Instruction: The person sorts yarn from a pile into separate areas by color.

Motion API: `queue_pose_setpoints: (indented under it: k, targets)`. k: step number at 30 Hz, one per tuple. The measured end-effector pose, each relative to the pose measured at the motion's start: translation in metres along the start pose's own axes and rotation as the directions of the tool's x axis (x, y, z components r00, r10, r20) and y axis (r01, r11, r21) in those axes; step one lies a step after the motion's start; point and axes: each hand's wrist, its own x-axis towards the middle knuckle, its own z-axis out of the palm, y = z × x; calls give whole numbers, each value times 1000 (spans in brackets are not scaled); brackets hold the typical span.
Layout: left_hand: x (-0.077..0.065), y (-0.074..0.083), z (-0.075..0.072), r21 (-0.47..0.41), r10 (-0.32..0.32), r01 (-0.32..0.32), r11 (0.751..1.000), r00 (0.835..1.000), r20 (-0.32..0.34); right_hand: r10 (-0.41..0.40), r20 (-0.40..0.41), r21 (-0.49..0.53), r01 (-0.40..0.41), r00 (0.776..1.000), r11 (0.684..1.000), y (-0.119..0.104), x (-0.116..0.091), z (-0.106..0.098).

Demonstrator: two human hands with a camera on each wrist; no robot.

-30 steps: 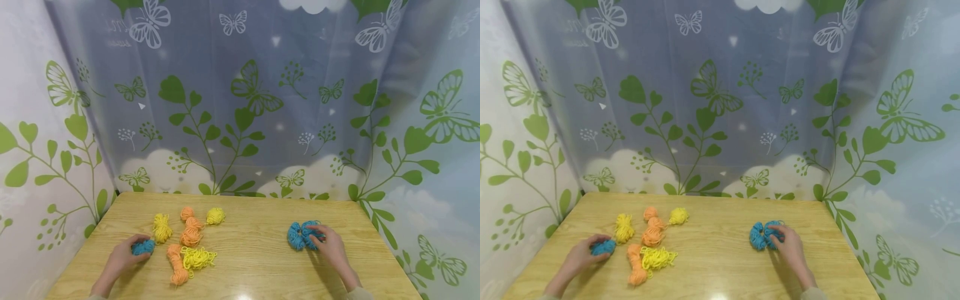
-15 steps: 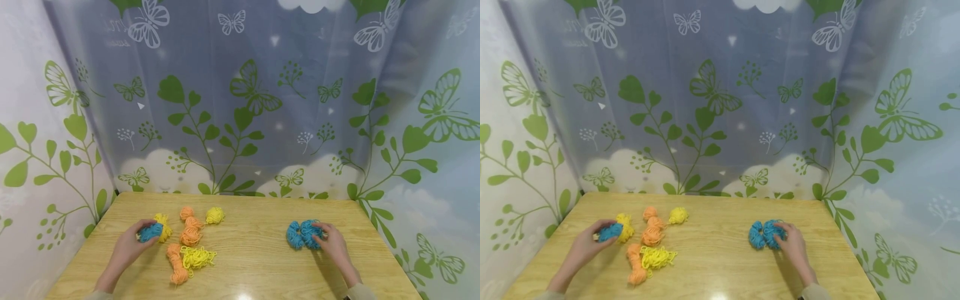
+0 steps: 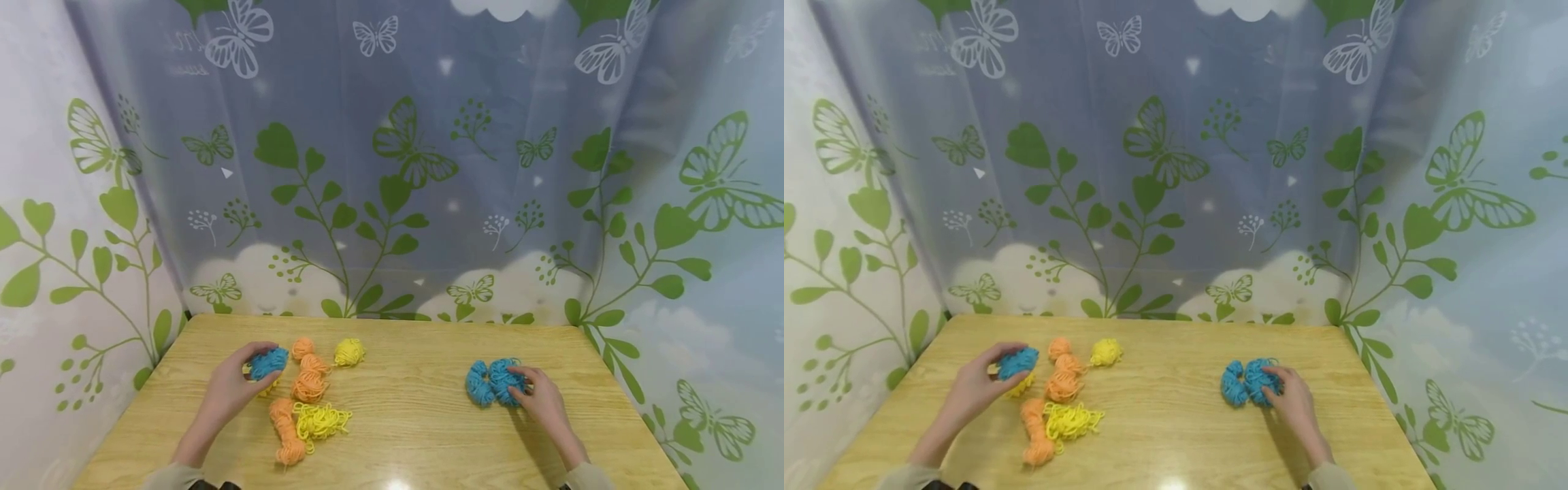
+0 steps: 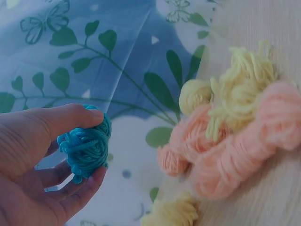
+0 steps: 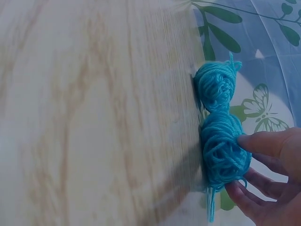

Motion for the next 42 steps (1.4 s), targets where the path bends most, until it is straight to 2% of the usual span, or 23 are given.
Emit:
queue_pose_setpoints:
  k: [5,11,18,29,34,42]
  targets:
    - [7,11,9,-15,47,-47,999,999,-2,4,-1,5,-4,1000,1000,1,0,0]
    - [14,25,25,-76,64,-62,995,998,21,15,-1,10,-15,1000,1000,1,-1,-1]
    - [20,43,46,-118,67,-61,991,997,48,11,-5,5,-11,1000,1000,1,-1,-1]
    - [35,61,85,-153,145,-132,979,987,75,8,-14,16,-8,1000,1000,4,0,0]
    - [37,70,99,-147,180,-169,974,981,65,8,-12,26,-7,1000,1000,3,-1,0]
    - [40,83,127,-173,173,-153,973,980,101,5,-12,29,-5,1000,1000,3,-1,0]
